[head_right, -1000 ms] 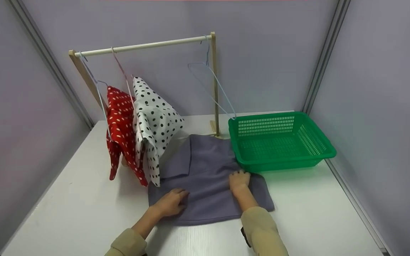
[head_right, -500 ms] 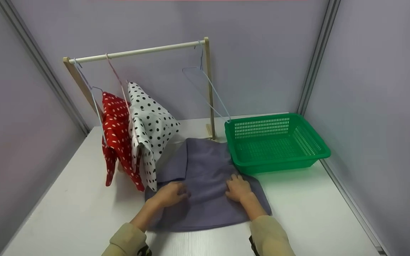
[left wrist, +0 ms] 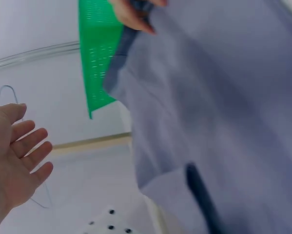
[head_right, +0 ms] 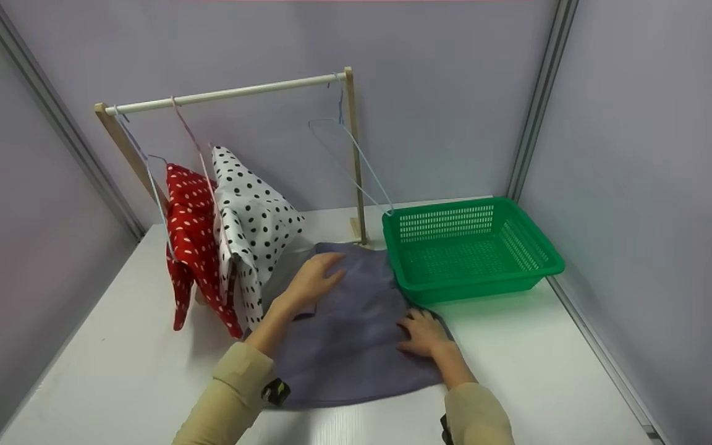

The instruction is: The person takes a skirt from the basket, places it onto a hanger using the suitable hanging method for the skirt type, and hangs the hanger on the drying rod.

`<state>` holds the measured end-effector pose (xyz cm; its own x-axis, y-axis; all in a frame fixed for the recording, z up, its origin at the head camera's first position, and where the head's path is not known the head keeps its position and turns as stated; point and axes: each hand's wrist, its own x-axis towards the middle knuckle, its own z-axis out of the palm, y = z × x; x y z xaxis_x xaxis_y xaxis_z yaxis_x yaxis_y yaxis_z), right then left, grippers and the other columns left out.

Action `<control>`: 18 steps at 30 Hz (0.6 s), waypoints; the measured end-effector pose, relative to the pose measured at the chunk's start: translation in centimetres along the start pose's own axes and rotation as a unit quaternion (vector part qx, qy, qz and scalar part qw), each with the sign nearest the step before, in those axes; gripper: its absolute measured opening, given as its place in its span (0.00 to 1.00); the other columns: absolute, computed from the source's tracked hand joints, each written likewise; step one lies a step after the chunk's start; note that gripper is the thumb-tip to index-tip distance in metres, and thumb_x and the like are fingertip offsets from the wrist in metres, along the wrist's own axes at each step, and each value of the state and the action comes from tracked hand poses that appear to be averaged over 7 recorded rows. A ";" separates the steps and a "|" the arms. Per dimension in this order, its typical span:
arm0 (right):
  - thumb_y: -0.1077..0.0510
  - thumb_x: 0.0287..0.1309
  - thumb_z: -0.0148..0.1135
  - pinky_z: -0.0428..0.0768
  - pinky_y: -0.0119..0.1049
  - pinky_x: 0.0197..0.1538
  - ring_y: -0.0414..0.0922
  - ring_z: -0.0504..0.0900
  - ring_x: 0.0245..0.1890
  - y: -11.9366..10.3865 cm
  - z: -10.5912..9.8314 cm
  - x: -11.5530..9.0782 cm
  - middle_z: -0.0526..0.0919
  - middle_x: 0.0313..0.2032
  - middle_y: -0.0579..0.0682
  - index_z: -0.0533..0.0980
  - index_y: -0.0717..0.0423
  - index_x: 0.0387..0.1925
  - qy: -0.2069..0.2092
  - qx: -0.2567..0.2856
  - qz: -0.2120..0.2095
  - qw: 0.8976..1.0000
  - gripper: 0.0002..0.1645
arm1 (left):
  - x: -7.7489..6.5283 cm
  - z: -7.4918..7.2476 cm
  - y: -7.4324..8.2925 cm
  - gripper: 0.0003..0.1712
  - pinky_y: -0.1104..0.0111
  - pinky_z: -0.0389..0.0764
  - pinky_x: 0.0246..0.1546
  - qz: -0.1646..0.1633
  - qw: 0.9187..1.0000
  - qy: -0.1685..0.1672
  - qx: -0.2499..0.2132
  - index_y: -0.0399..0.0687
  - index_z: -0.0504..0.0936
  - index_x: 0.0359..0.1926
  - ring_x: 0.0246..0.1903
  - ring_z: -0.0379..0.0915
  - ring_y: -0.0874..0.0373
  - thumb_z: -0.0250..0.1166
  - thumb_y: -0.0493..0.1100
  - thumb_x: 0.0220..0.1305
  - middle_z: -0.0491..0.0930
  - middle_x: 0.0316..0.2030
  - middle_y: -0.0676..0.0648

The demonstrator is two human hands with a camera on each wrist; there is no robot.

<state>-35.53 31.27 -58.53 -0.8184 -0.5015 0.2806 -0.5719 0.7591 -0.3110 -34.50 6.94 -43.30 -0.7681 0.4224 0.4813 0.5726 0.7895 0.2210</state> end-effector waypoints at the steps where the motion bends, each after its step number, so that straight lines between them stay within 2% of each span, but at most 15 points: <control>1: 0.49 0.50 0.67 0.64 0.61 0.52 0.63 0.66 0.55 0.0 -0.1 -0.1 0.70 0.53 0.62 0.74 0.61 0.54 -0.001 -0.001 0.000 1.000 0.32 | 0.6 0.0 0.3 0.21 0.59 0.67 0.55 0.000 1.000 0.009 0.000 0.38 0.75 0.54 0.54 0.70 0.49 0.58 0.43 0.63 0.77 0.51 0.42; 5: 0.48 0.50 0.67 0.64 0.62 0.51 0.64 0.66 0.54 -0.1 -0.3 -0.3 0.71 0.52 0.62 0.74 0.61 0.53 0.000 -0.006 -0.003 1.000 0.32 | 2.7 -0.1 1.7 0.23 0.59 0.66 0.56 0.021 0.999 0.041 0.024 0.41 0.73 0.57 0.57 0.67 0.50 0.59 0.45 0.63 0.73 0.55 0.43; 8: 0.48 0.50 0.67 0.64 0.62 0.51 0.64 0.67 0.53 -0.1 -0.5 -0.5 0.71 0.51 0.63 0.74 0.62 0.52 0.003 -0.005 -0.005 1.000 0.31 | 4.0 0.0 2.7 0.23 0.57 0.65 0.57 0.043 0.998 0.045 0.033 0.47 0.73 0.59 0.60 0.63 0.50 0.59 0.45 0.63 0.69 0.59 0.42; 12: 0.48 0.48 0.68 0.67 0.60 0.48 0.63 0.69 0.50 0.0 -0.4 -0.6 0.72 0.49 0.61 0.75 0.61 0.51 0.007 -0.008 -0.011 1.000 0.30 | 5.5 0.3 4.1 0.24 0.55 0.61 0.59 0.057 0.997 0.035 0.029 0.56 0.71 0.62 0.63 0.57 0.49 0.58 0.49 0.65 0.63 0.64 0.42; 15: 0.47 0.47 0.68 0.68 0.59 0.47 0.62 0.70 0.48 0.1 -0.3 -0.4 0.72 0.48 0.60 0.76 0.61 0.49 0.009 -0.014 -0.018 1.000 0.30 | 6.6 0.5 4.9 0.27 0.53 0.54 0.62 0.044 0.999 0.015 0.023 0.59 0.67 0.65 0.66 0.51 0.47 0.56 0.52 0.65 0.58 0.66 0.41; 18: 0.47 0.48 0.68 0.69 0.58 0.46 0.61 0.71 0.47 0.0 -0.4 0.0 0.72 0.47 0.59 0.76 0.61 0.49 0.008 -0.017 -0.023 1.000 0.30 | 7.4 0.6 5.5 0.30 0.51 0.47 0.63 0.008 1.000 -0.020 0.015 0.60 0.62 0.67 0.67 0.44 0.46 0.55 0.55 0.65 0.53 0.68 0.42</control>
<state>-35.52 31.40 -58.20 -0.7901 -0.5295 0.3089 -0.6063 0.7495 -0.2658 -37.19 14.63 -39.01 -0.7698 0.4521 0.4506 0.5766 0.7952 0.1873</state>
